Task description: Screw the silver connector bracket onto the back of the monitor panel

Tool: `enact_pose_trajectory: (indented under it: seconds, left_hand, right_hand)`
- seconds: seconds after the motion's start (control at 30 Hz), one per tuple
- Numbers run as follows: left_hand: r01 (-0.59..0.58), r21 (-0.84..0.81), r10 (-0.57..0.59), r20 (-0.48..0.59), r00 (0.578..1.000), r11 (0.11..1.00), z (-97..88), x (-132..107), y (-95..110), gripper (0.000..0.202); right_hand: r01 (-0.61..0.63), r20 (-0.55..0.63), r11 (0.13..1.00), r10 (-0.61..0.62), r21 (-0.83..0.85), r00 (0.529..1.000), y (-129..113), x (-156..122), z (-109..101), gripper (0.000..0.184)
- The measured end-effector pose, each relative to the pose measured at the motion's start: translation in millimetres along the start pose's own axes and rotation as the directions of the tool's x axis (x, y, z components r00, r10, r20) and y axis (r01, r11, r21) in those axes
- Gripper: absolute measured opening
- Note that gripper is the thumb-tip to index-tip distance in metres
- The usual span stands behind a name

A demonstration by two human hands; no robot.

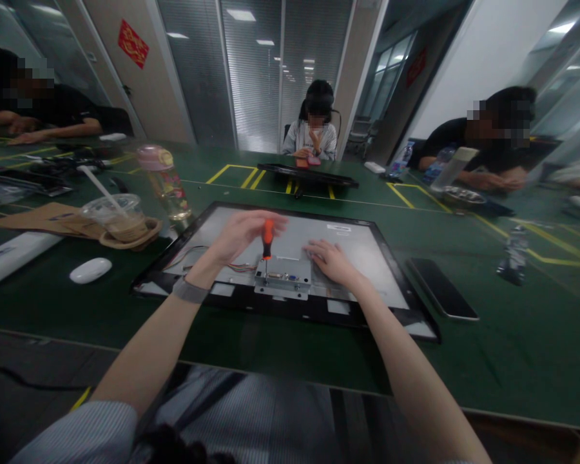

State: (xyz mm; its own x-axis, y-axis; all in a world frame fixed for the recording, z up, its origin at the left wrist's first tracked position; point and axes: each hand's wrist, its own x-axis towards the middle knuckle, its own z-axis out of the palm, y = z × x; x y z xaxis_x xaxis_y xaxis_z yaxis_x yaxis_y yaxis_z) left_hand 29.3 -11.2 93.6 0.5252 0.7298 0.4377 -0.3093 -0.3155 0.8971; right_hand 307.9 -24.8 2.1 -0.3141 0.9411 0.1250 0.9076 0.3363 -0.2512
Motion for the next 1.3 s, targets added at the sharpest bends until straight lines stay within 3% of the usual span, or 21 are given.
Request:
enact_pose_trajectory:
  seconds: [0.4,0.6,0.9,1.13,1.3]
  left_hand:
    - [-0.058,0.202,0.085,-0.128,0.988,0.978,3.9,0.8,2.8,0.019]
    - [0.021,-0.015,-0.021,-0.023,1.0,1.0,0.0,1.3,-1.1,0.025]
    - [-0.086,0.259,0.119,-0.118,0.986,0.962,5.3,-0.4,2.4,0.017]
    - [-0.018,0.086,0.023,-0.052,0.998,0.996,0.7,0.7,-0.9,0.029]
    - [-0.06,0.192,0.072,-0.056,0.996,0.98,6.3,-1.7,3.9,0.024]
  right_hand:
    - [0.019,-0.019,1.0,-0.019,0.007,1.0,1.5,0.3,1.7,0.044]
    - [0.019,-0.018,1.0,-0.019,0.003,1.0,2.9,0.4,2.9,0.044]
    - [0.013,-0.007,1.0,-0.012,0.006,1.0,-1.0,-0.7,0.1,0.045]
    - [0.01,-0.011,1.0,-0.01,-0.002,1.0,1.1,-0.1,1.7,0.045]
    - [0.021,-0.021,1.0,-0.021,0.005,1.0,3.9,0.3,3.6,0.044]
